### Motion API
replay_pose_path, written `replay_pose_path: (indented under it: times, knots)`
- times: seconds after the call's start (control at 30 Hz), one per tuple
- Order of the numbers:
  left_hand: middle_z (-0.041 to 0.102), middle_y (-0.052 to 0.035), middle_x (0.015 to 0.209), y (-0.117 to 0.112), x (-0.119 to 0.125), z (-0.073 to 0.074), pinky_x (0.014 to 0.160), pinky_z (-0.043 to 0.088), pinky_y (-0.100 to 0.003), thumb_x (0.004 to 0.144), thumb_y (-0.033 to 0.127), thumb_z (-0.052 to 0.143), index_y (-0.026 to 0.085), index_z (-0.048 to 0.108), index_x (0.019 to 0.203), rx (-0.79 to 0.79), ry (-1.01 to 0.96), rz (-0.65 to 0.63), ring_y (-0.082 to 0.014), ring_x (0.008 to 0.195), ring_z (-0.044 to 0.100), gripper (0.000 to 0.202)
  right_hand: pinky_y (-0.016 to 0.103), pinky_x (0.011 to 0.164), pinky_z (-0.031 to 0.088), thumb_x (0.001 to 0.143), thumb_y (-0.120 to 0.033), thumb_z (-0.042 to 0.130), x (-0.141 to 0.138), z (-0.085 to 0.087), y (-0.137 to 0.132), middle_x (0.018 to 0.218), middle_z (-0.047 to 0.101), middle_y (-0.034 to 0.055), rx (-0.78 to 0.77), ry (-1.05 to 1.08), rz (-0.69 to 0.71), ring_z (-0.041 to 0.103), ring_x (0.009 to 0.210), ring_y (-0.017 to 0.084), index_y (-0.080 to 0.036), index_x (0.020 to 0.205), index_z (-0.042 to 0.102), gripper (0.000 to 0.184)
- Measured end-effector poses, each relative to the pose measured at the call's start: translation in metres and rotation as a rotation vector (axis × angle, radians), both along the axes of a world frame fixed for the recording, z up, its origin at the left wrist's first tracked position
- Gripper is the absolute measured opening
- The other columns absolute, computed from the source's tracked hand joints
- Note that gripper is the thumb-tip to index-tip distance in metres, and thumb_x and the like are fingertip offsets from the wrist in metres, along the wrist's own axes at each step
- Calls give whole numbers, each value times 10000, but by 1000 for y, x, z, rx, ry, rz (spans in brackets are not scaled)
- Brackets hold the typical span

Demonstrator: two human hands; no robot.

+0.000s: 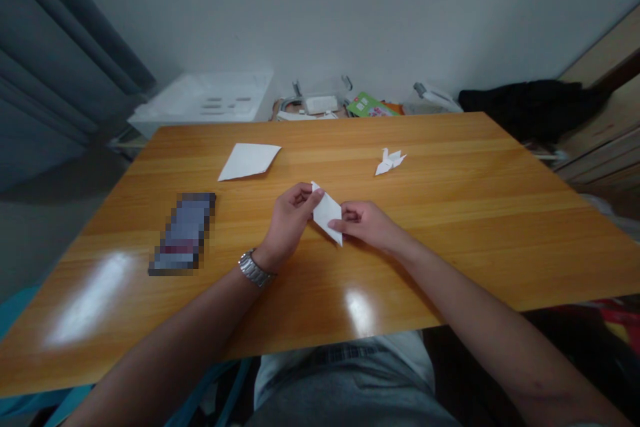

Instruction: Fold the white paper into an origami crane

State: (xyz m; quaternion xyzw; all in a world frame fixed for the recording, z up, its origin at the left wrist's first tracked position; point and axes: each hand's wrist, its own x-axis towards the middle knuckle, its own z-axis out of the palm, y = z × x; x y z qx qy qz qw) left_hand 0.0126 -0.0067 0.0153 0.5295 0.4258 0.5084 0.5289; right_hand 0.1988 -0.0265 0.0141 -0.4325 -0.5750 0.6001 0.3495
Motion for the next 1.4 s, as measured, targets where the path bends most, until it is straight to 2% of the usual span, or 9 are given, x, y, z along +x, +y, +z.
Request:
replay_pose_path:
  times: [0.2,0.43,0.5,0.6,0.73,0.83,1.2,1.3,1.4]
  knots:
    - [661,-17,836,1,-1,-1,620,504,-216,847,457,748,180,646,890,-66,-41,25,-120,725,618,299,251,591,420,736,-522,816,4,0,2,710,685,-6,0,-13,-36,577,612,127,-174,765,646,389]
    - [738,-89,943,-3,1,4,729,573,-296,797,473,793,138,699,926,-115,20,-184,-178,820,682,371,247,571,419,728,-543,820,7,-4,6,697,682,-16,48,-27,-116,582,607,128,-181,744,635,406]
    - [734,-72,891,-3,2,3,700,556,-279,793,463,795,138,704,884,-97,47,-158,-166,782,667,350,246,569,436,720,-536,831,6,-3,4,691,692,-15,34,-10,-111,597,601,128,-180,738,634,408]
    - [717,-49,825,-1,3,1,672,520,-254,796,440,797,141,696,831,-54,48,-82,-142,734,639,317,275,645,532,707,-532,849,3,0,1,762,759,37,-97,80,-51,690,683,163,-169,776,665,413]
    - [717,-59,829,2,1,-3,666,512,-267,808,457,781,144,688,832,-58,40,-81,-149,728,637,328,329,721,609,654,-543,888,0,3,-2,790,790,88,-216,143,-25,754,763,210,-163,779,698,443]
    - [711,-57,826,4,-1,-5,654,494,-260,814,458,774,141,687,833,-60,49,-87,-141,714,625,330,329,718,627,657,-535,893,1,2,-2,800,796,98,-213,148,-31,761,757,208,-159,790,718,436]
    - [703,-45,801,7,-3,-9,644,467,-250,812,435,778,139,704,809,-57,71,-72,-133,695,605,306,313,752,630,715,-475,874,2,-1,-4,851,799,123,-301,117,111,774,781,193,-119,783,715,396]
    - [717,-50,807,9,-3,-9,629,465,-247,807,441,779,141,713,813,-56,87,-85,-138,690,614,308,285,753,607,739,-498,851,6,0,-1,828,784,98,-266,75,89,751,760,164,-124,795,722,399]
    - [729,-52,806,8,-3,-7,605,459,-240,806,452,778,142,723,818,-56,138,-117,-137,670,615,315,260,728,572,771,-517,818,12,0,5,797,748,42,-96,82,-64,700,721,129,-151,852,723,387]
